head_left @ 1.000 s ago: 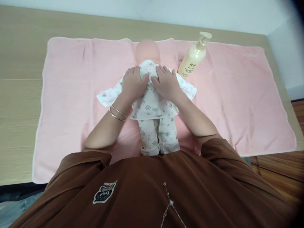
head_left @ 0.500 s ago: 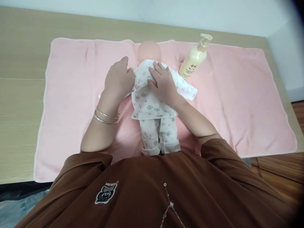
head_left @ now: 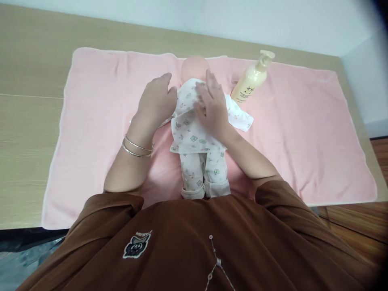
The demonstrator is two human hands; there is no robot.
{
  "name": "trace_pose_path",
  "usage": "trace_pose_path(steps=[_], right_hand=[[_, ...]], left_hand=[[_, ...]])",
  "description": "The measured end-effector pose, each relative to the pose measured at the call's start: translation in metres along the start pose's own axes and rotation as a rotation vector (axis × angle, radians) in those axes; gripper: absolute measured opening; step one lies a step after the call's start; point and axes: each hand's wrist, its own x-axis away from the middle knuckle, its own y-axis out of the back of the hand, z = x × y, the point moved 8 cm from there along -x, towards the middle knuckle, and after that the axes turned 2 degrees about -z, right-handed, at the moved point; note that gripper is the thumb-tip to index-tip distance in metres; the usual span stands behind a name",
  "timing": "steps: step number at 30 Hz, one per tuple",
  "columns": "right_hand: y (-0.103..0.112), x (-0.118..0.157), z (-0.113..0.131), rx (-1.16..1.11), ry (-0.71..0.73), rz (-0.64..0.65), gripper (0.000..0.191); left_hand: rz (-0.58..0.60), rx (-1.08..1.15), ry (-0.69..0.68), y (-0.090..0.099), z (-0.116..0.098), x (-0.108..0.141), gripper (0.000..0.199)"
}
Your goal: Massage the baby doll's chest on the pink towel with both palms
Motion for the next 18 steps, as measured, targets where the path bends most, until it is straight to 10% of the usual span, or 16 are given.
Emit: trace_pose_path(steps=[14, 18], right_hand=[[-0.019, 0.001, 0.003, -0.078, 0.006, 0.120, 0.059], [0.011, 0.004, -0.011, -0.027, -0.032, 0.195, 0.063]], left_hand=[[0.015, 0.060, -0.094, -0.001, -0.011, 0.005, 0.058], [0.064, -0.020, -0.080, -0.002, -0.018, 0.017, 0.048]])
